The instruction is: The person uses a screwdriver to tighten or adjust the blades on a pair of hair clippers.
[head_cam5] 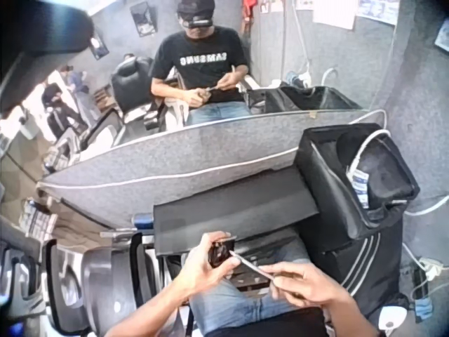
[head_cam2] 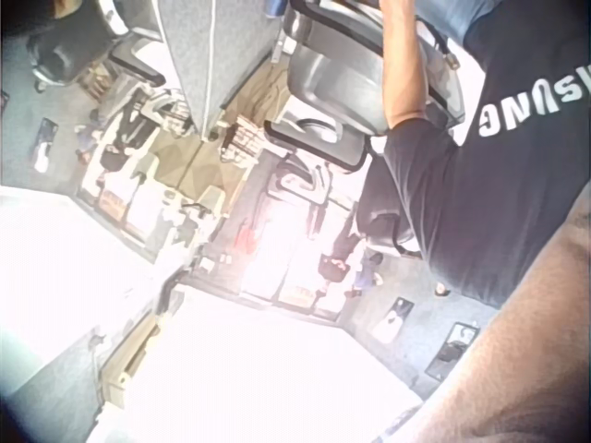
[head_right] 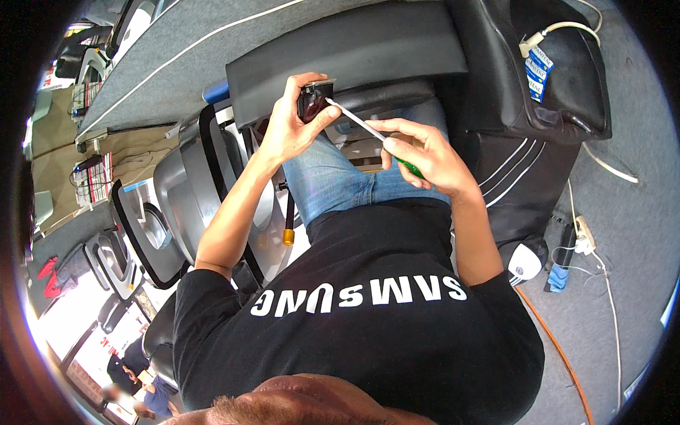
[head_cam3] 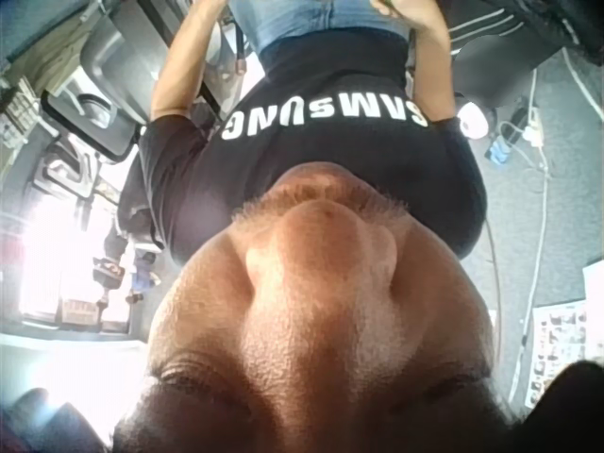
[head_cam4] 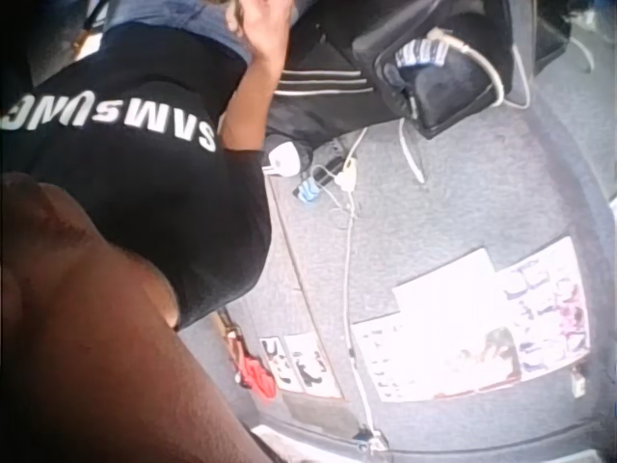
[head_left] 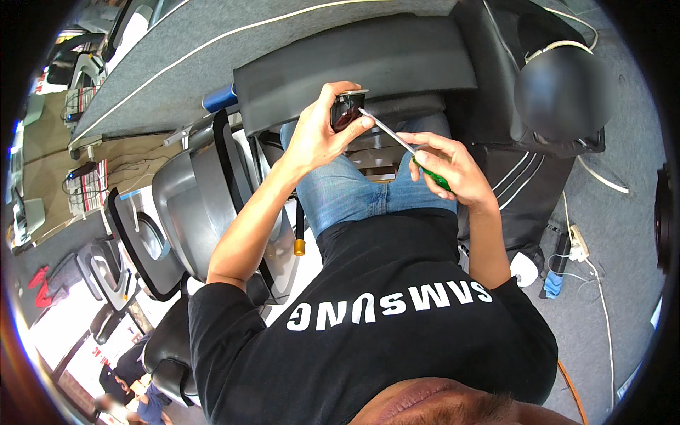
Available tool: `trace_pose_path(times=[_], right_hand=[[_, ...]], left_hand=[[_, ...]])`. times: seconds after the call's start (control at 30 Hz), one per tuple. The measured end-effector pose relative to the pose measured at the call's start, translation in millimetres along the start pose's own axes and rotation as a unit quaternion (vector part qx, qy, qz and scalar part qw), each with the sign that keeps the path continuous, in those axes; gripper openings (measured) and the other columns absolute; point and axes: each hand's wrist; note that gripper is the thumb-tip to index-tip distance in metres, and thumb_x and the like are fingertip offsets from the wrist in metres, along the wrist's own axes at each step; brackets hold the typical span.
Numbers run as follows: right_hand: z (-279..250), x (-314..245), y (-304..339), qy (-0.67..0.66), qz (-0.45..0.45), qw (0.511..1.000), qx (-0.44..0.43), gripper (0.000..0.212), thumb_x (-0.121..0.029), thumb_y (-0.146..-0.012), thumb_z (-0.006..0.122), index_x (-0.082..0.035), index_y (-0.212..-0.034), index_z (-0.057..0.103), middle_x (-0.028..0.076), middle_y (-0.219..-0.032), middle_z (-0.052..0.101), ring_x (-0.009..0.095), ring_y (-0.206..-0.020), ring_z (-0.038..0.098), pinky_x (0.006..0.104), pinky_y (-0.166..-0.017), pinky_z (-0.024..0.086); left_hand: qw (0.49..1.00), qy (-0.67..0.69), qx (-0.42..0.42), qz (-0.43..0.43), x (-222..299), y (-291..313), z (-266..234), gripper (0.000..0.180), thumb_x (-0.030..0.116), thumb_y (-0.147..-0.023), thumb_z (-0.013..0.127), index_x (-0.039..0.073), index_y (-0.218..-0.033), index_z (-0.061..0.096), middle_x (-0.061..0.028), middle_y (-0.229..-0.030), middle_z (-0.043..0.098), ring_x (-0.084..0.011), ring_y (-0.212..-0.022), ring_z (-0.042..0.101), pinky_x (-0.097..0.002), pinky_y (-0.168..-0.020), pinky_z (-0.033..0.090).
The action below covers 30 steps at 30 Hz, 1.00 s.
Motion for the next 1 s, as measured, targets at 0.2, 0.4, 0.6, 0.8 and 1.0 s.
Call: trace_pose_path(times=[0.2,0.4,0.6,0.8,1.0], right_hand=[[-11,43,-10,-0.295,0.084,0.949,-0.077,0.047,-0.024,-0.115,0.054,-0.007,-0.158,0.049,0.005,-0.088,0.064,0.002,-0.044,0.043,0.0167,-0.036,0.031],[-9,51,-24,-0.045,-0.054,0.997,0.017,0.042,-0.022,-0.111,0.061,-0.009,-0.151,0.06,0.007,-0.086,0.066,0.009,-0.053,0.056,0.0271,-0.046,0.047],[7,68,-68,0.374,-0.348,0.821,0.255,0.034,-0.017,-0.103,0.069,-0.009,-0.136,0.069,0.019,-0.09,0.073,0.04,-0.074,0.071,0.043,-0.07,0.057],[-8,52,-79,-0.007,0.018,0.991,0.136,0.036,-0.023,-0.108,0.055,-0.006,-0.14,0.054,0.008,-0.083,0.07,0.012,-0.059,0.057,0.0239,-0.05,0.044],[0,85,-90,0.16,-0.163,0.947,0.225,0.045,-0.014,-0.106,0.064,-0.009,-0.146,0.045,0.009,-0.088,0.07,0.018,-0.076,0.068,0.035,-0.069,0.055]], left_hand=[[0.987,-0.11,-0.042,0.106,-7,-7,-1,0.06,0.039,-0.092,0.085,0.007,-0.134,0.058,-0.0186,-0.11,0.075,-0.0334,-0.099,0.077,-0.043,-0.086,0.06],[0.991,-0.109,-0.071,-0.031,-2,-17,4,0.056,0.042,-0.095,0.082,0.01,-0.132,0.056,-0.0179,-0.099,0.076,-0.0379,-0.092,0.077,-0.0449,-0.079,0.059],[0.976,-0.194,-0.097,0.025,-34,-58,-5,0.057,0.046,-0.098,0.078,0.011,-0.135,0.054,-0.0177,-0.096,0.075,-0.0359,-0.089,0.076,-0.0444,-0.078,0.058],[0.972,-0.194,-0.136,-0.017,-74,-77,-2,0.06,0.051,-0.099,0.076,0.012,-0.138,0.053,-0.0175,-0.099,0.075,-0.037,-0.094,0.076,-0.0469,-0.083,0.057],[0.969,-0.203,-0.14,0.001,-76,-83,-5,0.061,0.05,-0.098,0.077,0.013,-0.138,0.051,-0.0202,-0.106,0.076,-0.0407,-0.103,0.076,-0.0493,-0.086,0.058]])
Point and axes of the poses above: each hand's wrist, its own y-axis away from the middle knuckle, its own z-axis out of the palm, x = y × z
